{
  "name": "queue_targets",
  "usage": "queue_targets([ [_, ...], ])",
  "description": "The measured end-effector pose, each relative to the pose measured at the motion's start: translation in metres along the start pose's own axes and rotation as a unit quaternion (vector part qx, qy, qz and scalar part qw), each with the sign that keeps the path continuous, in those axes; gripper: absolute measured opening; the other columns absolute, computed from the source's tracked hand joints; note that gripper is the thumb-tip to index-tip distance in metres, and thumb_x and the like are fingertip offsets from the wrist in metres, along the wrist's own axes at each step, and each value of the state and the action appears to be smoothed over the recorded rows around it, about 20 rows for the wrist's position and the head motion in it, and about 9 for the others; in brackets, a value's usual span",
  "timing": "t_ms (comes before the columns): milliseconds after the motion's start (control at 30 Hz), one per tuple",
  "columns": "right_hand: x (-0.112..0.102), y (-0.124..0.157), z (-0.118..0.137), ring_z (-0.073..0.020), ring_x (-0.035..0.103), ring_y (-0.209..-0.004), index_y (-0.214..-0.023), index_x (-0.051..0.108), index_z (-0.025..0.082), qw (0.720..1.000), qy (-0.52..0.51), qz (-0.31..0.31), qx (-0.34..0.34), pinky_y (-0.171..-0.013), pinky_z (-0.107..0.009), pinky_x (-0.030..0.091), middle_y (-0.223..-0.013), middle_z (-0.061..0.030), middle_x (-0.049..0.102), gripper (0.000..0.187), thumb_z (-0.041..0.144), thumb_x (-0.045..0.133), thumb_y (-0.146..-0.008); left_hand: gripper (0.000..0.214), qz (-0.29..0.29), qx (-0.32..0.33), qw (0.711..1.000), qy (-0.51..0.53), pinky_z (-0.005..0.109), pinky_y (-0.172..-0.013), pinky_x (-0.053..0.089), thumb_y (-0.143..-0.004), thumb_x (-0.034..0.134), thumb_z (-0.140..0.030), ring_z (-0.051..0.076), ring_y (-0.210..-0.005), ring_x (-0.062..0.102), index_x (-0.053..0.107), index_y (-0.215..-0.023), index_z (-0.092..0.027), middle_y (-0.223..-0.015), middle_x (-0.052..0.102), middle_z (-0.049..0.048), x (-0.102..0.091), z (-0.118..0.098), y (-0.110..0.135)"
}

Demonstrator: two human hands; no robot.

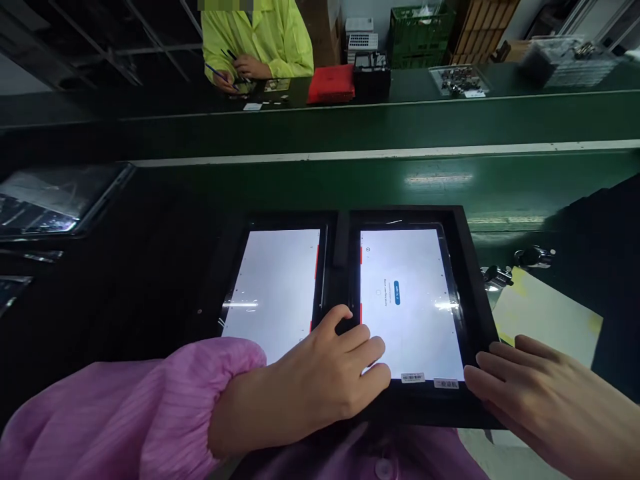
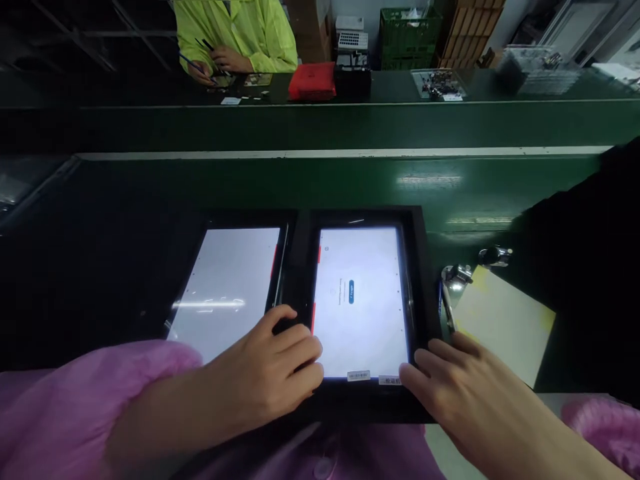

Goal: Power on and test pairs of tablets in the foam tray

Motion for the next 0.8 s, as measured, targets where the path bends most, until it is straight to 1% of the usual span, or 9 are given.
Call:
queue_targets([
  [100, 0.001, -0.002, 0.004, -0.0147, 0.050, -0.050, -0.080, 0.047, 0.024, 0.999, 0.041, -0.022, -0.008, -0.059, -0.032, 0.033, -0.062, 0.0050, 0.053, 0.035, -0.009, 0.039, -0.074, 0.026, -0.028, -0.007, 0.999, -0.042, 0.037, -0.088, 0.042, -0.086, 0.053, 0.004, 0.013, -0.065, 0.042, 0.051, -0.074, -0.019, -0.071, 0.050, -0.0053, -0.003, 0.000, 0.001],
  [200, 0.003, 0.000, 0.012, -0.0169, 0.050, -0.053, -0.075, 0.050, 0.023, 0.995, 0.089, -0.040, -0.029, -0.058, -0.033, 0.033, -0.062, 0.0031, 0.052, 0.034, -0.009, 0.040, -0.082, 0.026, -0.032, -0.014, 0.999, -0.033, 0.036, -0.089, 0.043, -0.089, 0.053, 0.002, 0.012, -0.066, 0.044, 0.051, -0.074, -0.019, -0.071, 0.051, -0.0052, -0.001, 0.001, 0.004],
  [333, 0.007, 0.011, 0.014, -0.0150, 0.051, -0.055, -0.077, 0.056, 0.021, 0.995, 0.064, -0.053, -0.059, -0.055, -0.032, 0.034, -0.068, 0.0015, 0.060, 0.034, -0.009, 0.043, -0.085, 0.025, -0.025, -0.023, 0.999, -0.002, 0.037, -0.093, 0.042, -0.093, 0.055, 0.000, 0.011, -0.068, 0.048, 0.053, -0.076, -0.018, -0.073, 0.054, -0.0053, -0.001, 0.007, 0.009],
  [467, 0.011, 0.024, 0.003, -0.0151, 0.056, -0.060, -0.082, 0.063, 0.020, 0.995, 0.020, -0.090, -0.044, -0.057, -0.031, 0.040, -0.070, 0.0003, 0.062, 0.038, -0.009, 0.039, -0.090, 0.031, -0.032, -0.026, 0.997, 0.061, 0.035, -0.091, 0.042, -0.106, 0.049, -0.015, 0.012, -0.068, 0.050, 0.055, -0.076, -0.018, -0.073, 0.055, -0.0045, -0.007, 0.012, 0.012],
  [533, 0.010, 0.025, -0.003, -0.0146, 0.056, -0.060, -0.089, 0.065, 0.018, 0.993, 0.007, -0.111, -0.035, -0.058, -0.031, 0.043, -0.071, 0.0003, 0.061, 0.038, -0.008, 0.037, -0.094, 0.036, -0.011, -0.034, 0.995, 0.090, 0.035, -0.089, 0.043, -0.111, 0.047, -0.026, 0.012, -0.068, 0.050, 0.056, -0.077, -0.018, -0.073, 0.056, -0.0040, -0.006, 0.014, 0.010],
  [600, 0.005, 0.019, -0.007, -0.0138, 0.055, -0.061, -0.095, 0.065, 0.017, 0.992, 0.012, -0.119, -0.043, -0.058, -0.031, 0.044, -0.072, 0.0000, 0.062, 0.036, -0.004, 0.035, -0.099, 0.043, 0.004, -0.036, 0.994, 0.102, 0.035, -0.086, 0.043, -0.111, 0.046, -0.043, 0.013, -0.068, 0.050, 0.058, -0.078, -0.018, -0.072, 0.058, -0.0031, -0.006, 0.018, 0.003],
  [700, -0.017, 0.001, -0.011, -0.0133, 0.057, -0.064, -0.103, 0.062, 0.016, 0.982, 0.072, -0.161, -0.062, -0.061, -0.031, 0.046, -0.074, 0.0001, 0.063, 0.026, 0.002, 0.040, -0.105, 0.056, 0.016, -0.042, 0.991, 0.128, 0.036, -0.082, 0.043, -0.101, 0.052, -0.069, 0.017, -0.074, 0.057, 0.067, -0.093, -0.015, -0.080, 0.066, 0.0010, -0.008, 0.035, -0.019],
  [733, -0.026, -0.006, -0.013, -0.0129, 0.057, -0.065, -0.105, 0.061, 0.016, 0.976, 0.100, -0.181, -0.064, -0.061, -0.031, 0.046, -0.075, 0.0006, 0.063, 0.019, 0.004, 0.046, -0.105, 0.057, 0.032, -0.048, 0.987, 0.148, 0.036, -0.081, 0.043, -0.097, 0.057, -0.071, 0.018, -0.077, 0.060, 0.069, -0.099, -0.015, -0.085, 0.069, 0.0020, -0.008, 0.044, -0.028],
  [800, -0.042, -0.021, -0.019, -0.0117, 0.056, -0.064, -0.106, 0.059, 0.018, 0.966, 0.147, -0.207, -0.045, -0.060, -0.030, 0.044, -0.074, 0.0022, 0.063, 0.009, 0.009, 0.060, -0.103, 0.042, 0.076, -0.072, 0.974, 0.202, 0.035, -0.081, 0.043, -0.095, 0.068, -0.060, 0.018, -0.079, 0.063, 0.071, -0.099, -0.019, -0.087, 0.073, 0.0007, -0.009, 0.068, -0.048],
])
Point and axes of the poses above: each hand's wrist, its own y-axis away from the middle knuckle, its own x-axis out of the palm, z = x × y, the point moved 7 cm from there along -y, towards the middle knuckle
